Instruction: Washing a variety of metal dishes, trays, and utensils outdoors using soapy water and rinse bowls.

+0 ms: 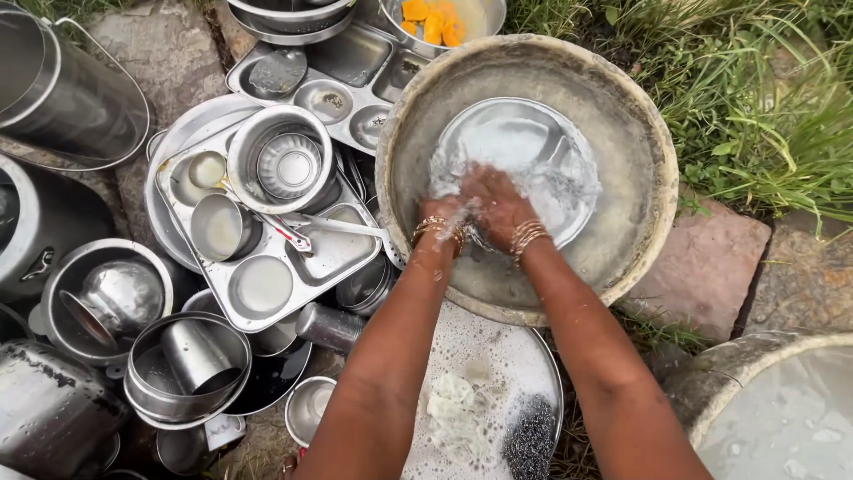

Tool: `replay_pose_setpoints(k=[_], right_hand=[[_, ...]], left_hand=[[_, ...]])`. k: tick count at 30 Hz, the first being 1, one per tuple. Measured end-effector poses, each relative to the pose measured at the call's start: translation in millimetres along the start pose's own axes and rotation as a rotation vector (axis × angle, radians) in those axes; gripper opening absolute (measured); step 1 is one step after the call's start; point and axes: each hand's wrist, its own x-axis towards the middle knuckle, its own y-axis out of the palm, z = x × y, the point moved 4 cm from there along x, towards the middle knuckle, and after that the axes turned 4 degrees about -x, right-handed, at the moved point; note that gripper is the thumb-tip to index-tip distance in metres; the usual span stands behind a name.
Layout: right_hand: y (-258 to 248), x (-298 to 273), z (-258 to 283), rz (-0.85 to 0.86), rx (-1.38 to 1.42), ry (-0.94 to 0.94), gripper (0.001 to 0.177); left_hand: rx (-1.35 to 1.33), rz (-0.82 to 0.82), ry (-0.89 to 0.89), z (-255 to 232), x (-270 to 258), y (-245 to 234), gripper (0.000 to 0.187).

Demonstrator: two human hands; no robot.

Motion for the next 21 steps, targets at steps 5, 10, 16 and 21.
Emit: replay_pose_setpoints(k=[5,10,16,21], right_hand=[[-30.8,-35.6,-43.8,0.009,-0.262,0.231,0.05],[-91.6,-122.1,5.5,-0.147,-0.317,0.072,0.04],[-146.1,-235.2,56.2,-0.171,-0.487,-0.144,0.037],[-158.3,-288.0,37.7,0.11,-0.895,-0.007,0.044]], left_hand=[[-0.221,-0.129,0.353,-87.8,-81.0,-53.3,0.059],[0.017,-0.218,0.949,-190.2,-168.9,-123.6,0.066],[0.313,-0.082,1.535,-273.7,-287.3,-241.3,0.036],[0.726,-0.127,1.909,-269.3,-384.3,-412.5,0.044]])
